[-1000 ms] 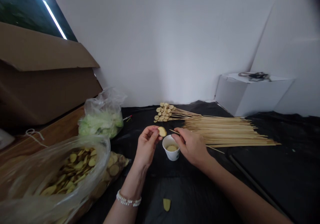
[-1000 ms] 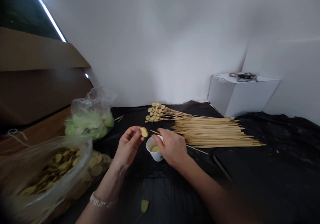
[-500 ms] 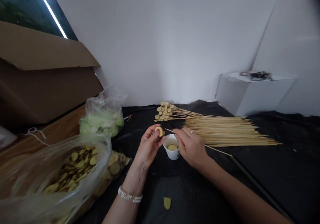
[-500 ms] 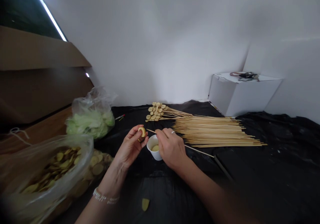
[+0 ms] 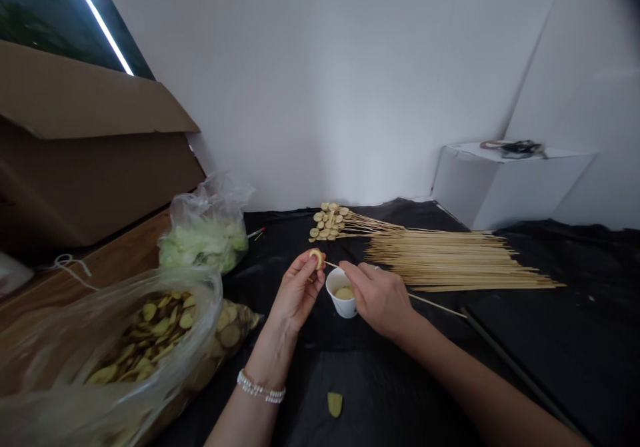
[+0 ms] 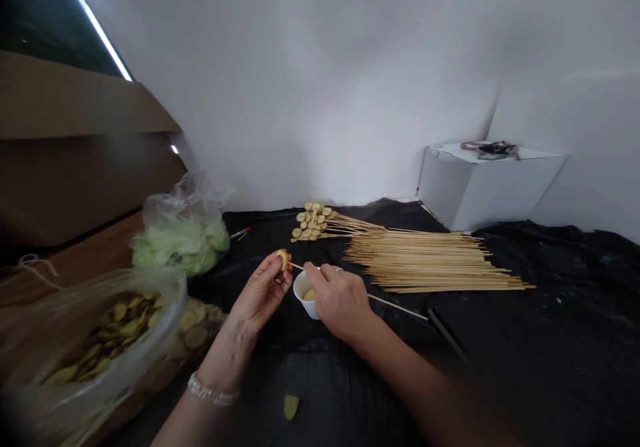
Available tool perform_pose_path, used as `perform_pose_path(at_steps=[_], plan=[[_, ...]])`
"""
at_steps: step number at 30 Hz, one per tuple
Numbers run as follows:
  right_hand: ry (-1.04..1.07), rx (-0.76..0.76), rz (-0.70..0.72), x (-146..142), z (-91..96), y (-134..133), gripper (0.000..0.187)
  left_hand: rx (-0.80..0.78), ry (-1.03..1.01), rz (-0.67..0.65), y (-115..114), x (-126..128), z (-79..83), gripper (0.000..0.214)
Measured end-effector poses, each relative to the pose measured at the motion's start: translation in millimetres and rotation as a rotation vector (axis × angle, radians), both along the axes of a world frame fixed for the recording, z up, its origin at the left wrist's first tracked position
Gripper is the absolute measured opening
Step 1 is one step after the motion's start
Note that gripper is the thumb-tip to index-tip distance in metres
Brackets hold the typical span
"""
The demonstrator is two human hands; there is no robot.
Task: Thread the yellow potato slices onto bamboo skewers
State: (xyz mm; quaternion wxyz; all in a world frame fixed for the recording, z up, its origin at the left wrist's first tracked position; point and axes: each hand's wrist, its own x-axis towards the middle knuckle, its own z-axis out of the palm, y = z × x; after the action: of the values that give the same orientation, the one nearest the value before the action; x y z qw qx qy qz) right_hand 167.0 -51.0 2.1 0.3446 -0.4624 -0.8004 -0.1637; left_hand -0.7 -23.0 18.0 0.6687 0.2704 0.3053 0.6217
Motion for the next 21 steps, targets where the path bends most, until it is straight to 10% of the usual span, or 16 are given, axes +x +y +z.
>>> perform_pose_path(at_steps=[21], plan=[[-0.059, 0.02, -0.053, -3.4, -4.9, -1.2, 0.036, 0.11, 0.176, 0.105, 1.6, -1.5, -3.7, 0.022]])
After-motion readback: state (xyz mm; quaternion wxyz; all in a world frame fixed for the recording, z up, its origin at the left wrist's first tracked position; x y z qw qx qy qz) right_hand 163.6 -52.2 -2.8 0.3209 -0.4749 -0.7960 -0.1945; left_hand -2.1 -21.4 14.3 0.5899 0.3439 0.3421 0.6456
